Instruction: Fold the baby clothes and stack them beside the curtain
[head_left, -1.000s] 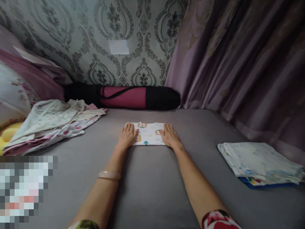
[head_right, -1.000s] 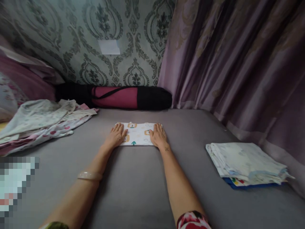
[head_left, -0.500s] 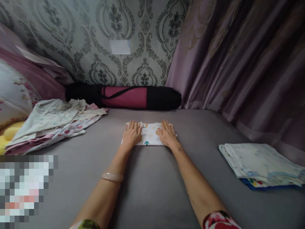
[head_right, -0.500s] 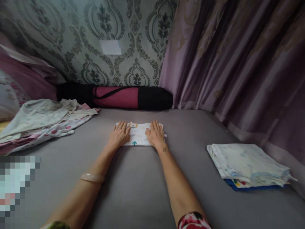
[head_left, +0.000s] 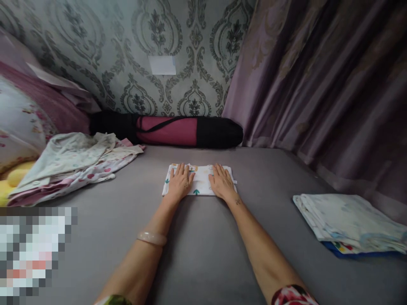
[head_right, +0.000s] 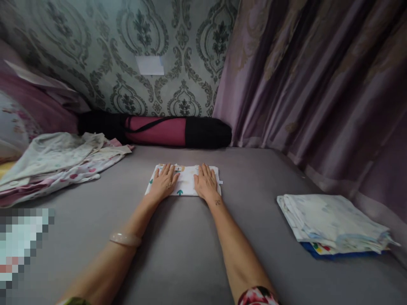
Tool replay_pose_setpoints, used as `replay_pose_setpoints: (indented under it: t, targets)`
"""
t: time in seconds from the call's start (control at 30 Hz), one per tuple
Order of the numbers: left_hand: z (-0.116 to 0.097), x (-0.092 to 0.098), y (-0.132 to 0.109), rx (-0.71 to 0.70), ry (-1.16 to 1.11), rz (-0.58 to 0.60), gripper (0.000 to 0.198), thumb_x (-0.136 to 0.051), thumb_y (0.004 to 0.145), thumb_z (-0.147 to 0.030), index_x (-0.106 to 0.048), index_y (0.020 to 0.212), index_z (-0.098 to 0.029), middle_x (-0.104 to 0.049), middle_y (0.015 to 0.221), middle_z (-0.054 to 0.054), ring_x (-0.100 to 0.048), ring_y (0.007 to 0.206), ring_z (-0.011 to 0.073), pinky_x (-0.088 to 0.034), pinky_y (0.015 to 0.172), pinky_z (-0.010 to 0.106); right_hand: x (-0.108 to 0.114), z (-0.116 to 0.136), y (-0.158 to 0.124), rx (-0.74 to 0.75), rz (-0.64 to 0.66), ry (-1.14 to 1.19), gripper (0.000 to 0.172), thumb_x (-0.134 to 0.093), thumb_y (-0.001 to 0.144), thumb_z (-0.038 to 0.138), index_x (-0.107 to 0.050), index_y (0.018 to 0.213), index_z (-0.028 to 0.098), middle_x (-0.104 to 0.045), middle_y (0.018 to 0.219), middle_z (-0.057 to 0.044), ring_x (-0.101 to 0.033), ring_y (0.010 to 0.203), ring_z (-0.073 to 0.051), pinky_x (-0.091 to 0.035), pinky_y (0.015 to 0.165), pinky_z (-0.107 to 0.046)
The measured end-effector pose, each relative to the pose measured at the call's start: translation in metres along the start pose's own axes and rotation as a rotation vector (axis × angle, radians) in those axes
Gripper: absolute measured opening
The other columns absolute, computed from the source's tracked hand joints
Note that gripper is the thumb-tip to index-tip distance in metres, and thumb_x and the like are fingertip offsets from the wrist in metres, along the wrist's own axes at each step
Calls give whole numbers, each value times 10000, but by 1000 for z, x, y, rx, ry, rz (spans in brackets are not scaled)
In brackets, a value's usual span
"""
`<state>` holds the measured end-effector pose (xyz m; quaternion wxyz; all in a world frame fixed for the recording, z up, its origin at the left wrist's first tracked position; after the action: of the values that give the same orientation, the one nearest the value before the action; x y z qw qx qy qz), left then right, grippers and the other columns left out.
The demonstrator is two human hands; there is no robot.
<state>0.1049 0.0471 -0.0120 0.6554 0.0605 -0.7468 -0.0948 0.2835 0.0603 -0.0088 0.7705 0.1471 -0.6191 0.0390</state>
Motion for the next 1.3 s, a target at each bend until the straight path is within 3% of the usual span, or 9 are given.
replay_pose_setpoints:
  t: [0.23,0.43,0.6,0.77,0.93,1.03,1.17,1.3]
  targets:
    - [-20,-12,-3,-88,-41,140,603,-228,998,-457,-337,1497,-135,-294,1571,126,-192,1477,260,-179,1188,480,-12,11,-2,29,22,16,573,-245,996,332,-365,1473,36,-301,1562,-139,-241,1448,-255,-139,1183,-418]
    - [-19,-8,-4,-96,-44,113,594,-241,998,-447,-348,1488,-128,-320,1559,136,-214,1469,272,-200,1179,494,-10,10,-2,19,35,20,574,-251,996,335,-354,1480,44,-289,1568,-135,-227,1454,-252,-142,1183,-423]
    - [-29,-6,-3,-213,-54,-45,533,-223,1006,-337,-391,1461,-115,-353,1546,123,-247,1460,242,-162,1200,450,-6,18,0,49,14,19,562,-247,992,299,-351,1482,46,-279,1572,-138,-199,1464,-246,-113,1188,-412]
    - [-30,-17,-1,-231,-76,75,501,-256,1004,-308,-425,1432,-108,-371,1532,142,-306,1437,251,-231,1177,466,-13,23,2,58,38,25,546,-251,983,263,-375,1471,53,-296,1568,-121,-209,1461,-221,-112,1189,-403]
    - [-25,-17,2,-220,-184,77,447,-334,994,-294,-460,1396,-144,-401,1516,141,-320,1431,248,-235,1175,468,-16,22,1,55,37,22,544,-248,987,264,-376,1467,44,-294,1567,-124,-208,1462,-224,-112,1189,-415]
    - [-17,-11,9,-206,-350,49,403,-384,970,-235,-506,1342,-140,-484,1457,145,-410,1378,234,-303,1148,433,-9,24,2,42,72,11,540,-253,988,265,-379,1464,43,-292,1567,-136,-215,1459,-237,-131,1184,-432]
    - [2,-1,20,-65,-552,-87,397,-366,942,-147,-554,1291,-129,-606,1316,139,-546,1246,212,-412,1068,356,4,39,13,41,128,-5,534,-302,979,261,-396,1451,29,-336,1541,-170,-256,1443,-266,-144,1177,-441]
    - [16,5,22,65,-611,-86,427,-371,926,-135,-555,1311,-117,-621,1303,135,-566,1223,219,-425,1053,349,2,66,19,100,70,34,539,-271,999,295,-372,1468,50,-325,1553,-142,-235,1451,-248,-127,1180,-419]
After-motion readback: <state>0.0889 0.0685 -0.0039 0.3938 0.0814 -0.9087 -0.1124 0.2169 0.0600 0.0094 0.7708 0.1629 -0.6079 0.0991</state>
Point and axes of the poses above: each hand's wrist, its own y-axis towards the middle knuckle, its own x-axis out of the back of the hand, z = x × y, the point moved 2 cm from there along y, towards the middle knuckle
